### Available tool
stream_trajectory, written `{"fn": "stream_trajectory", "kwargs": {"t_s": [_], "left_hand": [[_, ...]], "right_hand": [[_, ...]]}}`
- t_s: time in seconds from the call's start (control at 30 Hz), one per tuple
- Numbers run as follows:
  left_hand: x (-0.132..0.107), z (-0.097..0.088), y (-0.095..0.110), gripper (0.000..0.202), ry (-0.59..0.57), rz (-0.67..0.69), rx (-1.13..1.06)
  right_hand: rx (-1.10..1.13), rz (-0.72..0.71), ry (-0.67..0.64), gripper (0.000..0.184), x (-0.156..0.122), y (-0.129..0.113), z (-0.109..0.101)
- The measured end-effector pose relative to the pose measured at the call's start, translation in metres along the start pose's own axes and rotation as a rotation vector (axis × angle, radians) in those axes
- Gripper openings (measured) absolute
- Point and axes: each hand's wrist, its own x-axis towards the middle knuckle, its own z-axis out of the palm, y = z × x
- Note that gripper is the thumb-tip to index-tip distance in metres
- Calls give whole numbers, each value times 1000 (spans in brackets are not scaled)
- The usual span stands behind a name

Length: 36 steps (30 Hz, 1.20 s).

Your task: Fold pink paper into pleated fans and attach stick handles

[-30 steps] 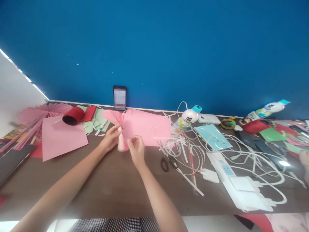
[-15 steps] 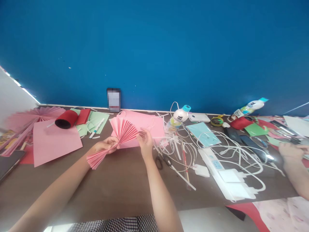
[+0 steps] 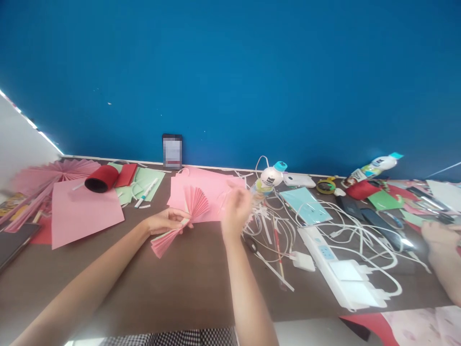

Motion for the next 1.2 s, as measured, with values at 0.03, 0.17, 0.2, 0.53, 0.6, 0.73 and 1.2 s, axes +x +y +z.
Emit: {"fn": "stream_trajectory", "kwargs": {"t_s": [0.03,0.17,0.2,0.53,0.6,0.73,1.2], "left_hand": [[0,2,0,38,-13,-16,10],[-2,5,-2,21,54,-8,35],[-2,5,-3,18,91,13,30],[2,2,-4,33,13,101,12],[3,1,-5,36,27,109,24],[4,1,-6,38,58,96,88],[6,1,-8,33,231,88,222]], "right_hand": [[-52,-104,-185,15,-2,-15,6],[-209,-372,-1101,19,-18,-44,33],[-263,-405,-1168,19,-21,-42,37],[-576,-451,-993,21,-33,6,13],[-539,-395,-927,21,-36,12,10],[-428,-244,-894,18,-42,23,9],[552,578,-596,27,-48,36,8]]}}
